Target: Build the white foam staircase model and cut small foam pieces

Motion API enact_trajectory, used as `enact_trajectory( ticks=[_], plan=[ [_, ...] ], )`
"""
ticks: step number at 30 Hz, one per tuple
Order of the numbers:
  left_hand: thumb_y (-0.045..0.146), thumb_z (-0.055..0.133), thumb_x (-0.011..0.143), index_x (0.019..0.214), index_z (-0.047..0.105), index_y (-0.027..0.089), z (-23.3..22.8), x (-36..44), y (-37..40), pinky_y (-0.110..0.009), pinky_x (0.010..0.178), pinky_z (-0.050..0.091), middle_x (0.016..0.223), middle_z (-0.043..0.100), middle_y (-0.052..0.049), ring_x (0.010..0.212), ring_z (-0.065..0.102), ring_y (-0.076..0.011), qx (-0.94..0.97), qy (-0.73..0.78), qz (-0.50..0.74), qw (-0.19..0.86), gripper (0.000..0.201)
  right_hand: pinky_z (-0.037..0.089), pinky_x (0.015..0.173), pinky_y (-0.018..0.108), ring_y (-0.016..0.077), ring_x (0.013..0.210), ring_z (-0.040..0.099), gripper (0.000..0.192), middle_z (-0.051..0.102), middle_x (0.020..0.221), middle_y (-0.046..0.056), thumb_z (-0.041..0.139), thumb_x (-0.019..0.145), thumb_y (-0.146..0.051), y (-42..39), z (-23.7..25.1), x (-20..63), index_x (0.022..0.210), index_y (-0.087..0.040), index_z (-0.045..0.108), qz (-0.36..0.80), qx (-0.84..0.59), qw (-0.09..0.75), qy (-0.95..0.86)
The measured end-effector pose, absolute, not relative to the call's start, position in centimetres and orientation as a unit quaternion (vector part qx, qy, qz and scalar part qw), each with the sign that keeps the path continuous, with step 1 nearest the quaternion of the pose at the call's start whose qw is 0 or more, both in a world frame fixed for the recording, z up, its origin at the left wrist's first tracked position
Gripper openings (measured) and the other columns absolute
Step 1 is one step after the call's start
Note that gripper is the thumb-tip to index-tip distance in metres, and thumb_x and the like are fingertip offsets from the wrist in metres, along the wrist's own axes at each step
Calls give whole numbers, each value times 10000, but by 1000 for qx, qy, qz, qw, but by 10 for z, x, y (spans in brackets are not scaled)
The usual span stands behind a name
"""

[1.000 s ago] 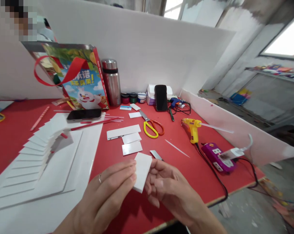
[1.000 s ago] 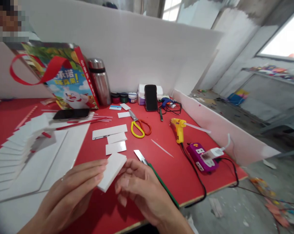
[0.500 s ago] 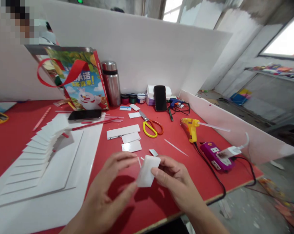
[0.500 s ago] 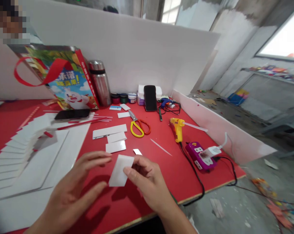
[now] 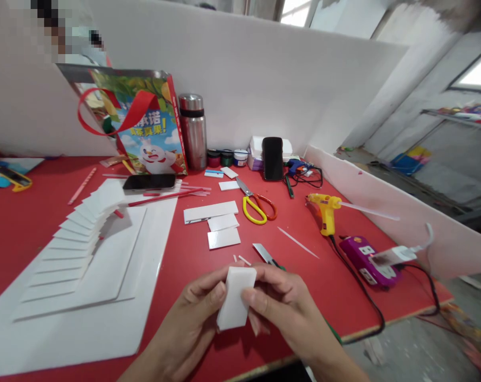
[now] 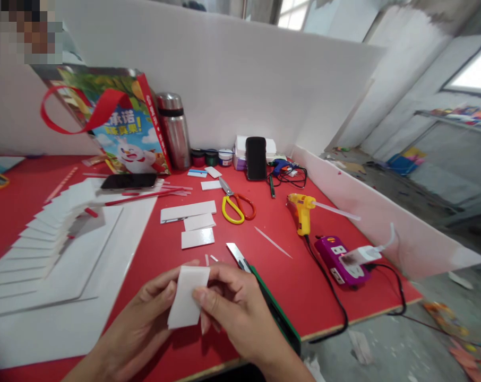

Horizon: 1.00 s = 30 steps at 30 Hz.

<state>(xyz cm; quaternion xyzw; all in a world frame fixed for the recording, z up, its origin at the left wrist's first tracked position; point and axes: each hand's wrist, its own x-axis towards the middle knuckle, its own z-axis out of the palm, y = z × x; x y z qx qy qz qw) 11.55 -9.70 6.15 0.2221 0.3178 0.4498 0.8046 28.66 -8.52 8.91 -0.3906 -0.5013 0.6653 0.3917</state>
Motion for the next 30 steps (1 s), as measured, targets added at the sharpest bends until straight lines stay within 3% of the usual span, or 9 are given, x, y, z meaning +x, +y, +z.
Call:
enact_trajectory(
  ticks=[6,10,12,14,17,19,23,30],
  plan=[
    [436,828,775,1166,763,294,55,117,-100,-305,667,553,863,767,-56,651,684,-170,199,311,467,803,421,383,478,208,78,457,483,322,570,581,-25,689,899,-450,-83,90,282,973,-138,717,664,-401,383,-502],
    [448,721,877,1218,727,279,50,109,-99,-309,750,564,1060,761,-84,845,706,-206,296,384,459,744,380,348,478,213,79,494,443,273,553,631,-27,679,895,-423,-80,93,280,915,-152,706,629,-427,375,-531],
    [400,668,921,1222,707,280,51,100,-99,-343,868,560,1195,721,-86,1027,685,-244,424,465,467,621,326,338,496,218,91,541,435,234,531,646,-28,652,900,-386,-78,92,279,842,-161,682,593,-453,364,-557],
    [327,670,914,1215,678,293,53,89,-101,-360,942,544,1277,674,-78,1150,639,-259,568,521,474,427,303,331,520,225,103,582,426,223,490,641,-35,631,887,-343,-76,88,277,743,-173,617,566,-477,347,-576],
    [219,683,882,1212,634,276,58,77,-106,-391,1008,523,1333,631,-92,1232,590,-266,730,494,434,186,339,303,532,237,109,595,384,275,410,614,-51,620,845,-323,-72,81,272,642,-198,483,547,-500,311,-595],
    [197,686,873,1213,614,237,60,74,-109,-399,1027,517,1361,611,-120,1260,570,-274,797,454,384,103,350,285,525,243,112,588,361,290,375,604,-57,622,821,-339,-69,79,268,630,-211,446,544,-507,287,-603],
    [242,705,853,1239,566,167,61,75,-111,-414,1000,539,1332,607,-177,1226,583,-299,840,439,312,57,417,280,515,246,122,576,385,247,402,596,-51,618,793,-335,-62,77,262,637,-215,469,545,-505,259,-617],
    [164,652,831,1183,554,156,58,77,-112,-489,969,549,1324,551,-198,1207,564,-333,846,461,261,61,365,277,524,237,112,592,395,197,416,603,-51,612,751,-264,-51,71,257,621,-204,478,541,-508,212,-636]
  ],
)
